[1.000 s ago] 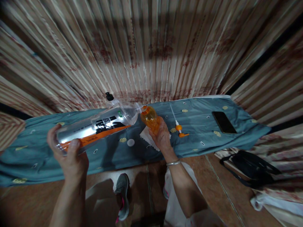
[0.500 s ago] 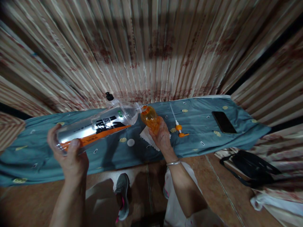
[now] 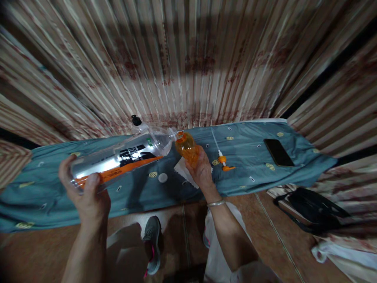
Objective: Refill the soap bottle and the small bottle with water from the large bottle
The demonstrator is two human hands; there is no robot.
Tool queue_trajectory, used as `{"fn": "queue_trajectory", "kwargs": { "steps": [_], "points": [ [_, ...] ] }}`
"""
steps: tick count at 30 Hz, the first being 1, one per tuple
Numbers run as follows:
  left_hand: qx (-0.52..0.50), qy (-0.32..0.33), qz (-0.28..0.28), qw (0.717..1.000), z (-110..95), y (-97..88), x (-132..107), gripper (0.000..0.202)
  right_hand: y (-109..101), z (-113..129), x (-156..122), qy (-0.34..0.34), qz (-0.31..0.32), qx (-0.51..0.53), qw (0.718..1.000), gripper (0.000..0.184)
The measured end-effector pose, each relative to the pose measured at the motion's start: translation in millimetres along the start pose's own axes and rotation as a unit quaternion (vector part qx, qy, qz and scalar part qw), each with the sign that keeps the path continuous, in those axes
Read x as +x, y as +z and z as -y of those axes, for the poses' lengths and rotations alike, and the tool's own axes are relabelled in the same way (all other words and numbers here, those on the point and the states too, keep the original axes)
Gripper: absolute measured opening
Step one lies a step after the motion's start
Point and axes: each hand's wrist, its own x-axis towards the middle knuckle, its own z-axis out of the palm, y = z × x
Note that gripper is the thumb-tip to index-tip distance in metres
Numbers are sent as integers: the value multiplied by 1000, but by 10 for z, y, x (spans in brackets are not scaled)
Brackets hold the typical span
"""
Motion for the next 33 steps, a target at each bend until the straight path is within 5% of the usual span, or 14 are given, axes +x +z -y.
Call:
{"fn": "queue_trajectory", "kwargs": {
  "steps": [33],
  "points": [
    [6, 17, 10, 1000, 47, -6, -7, 87, 18, 40, 9, 23, -9, 8, 1000, 93]
  ]
}}
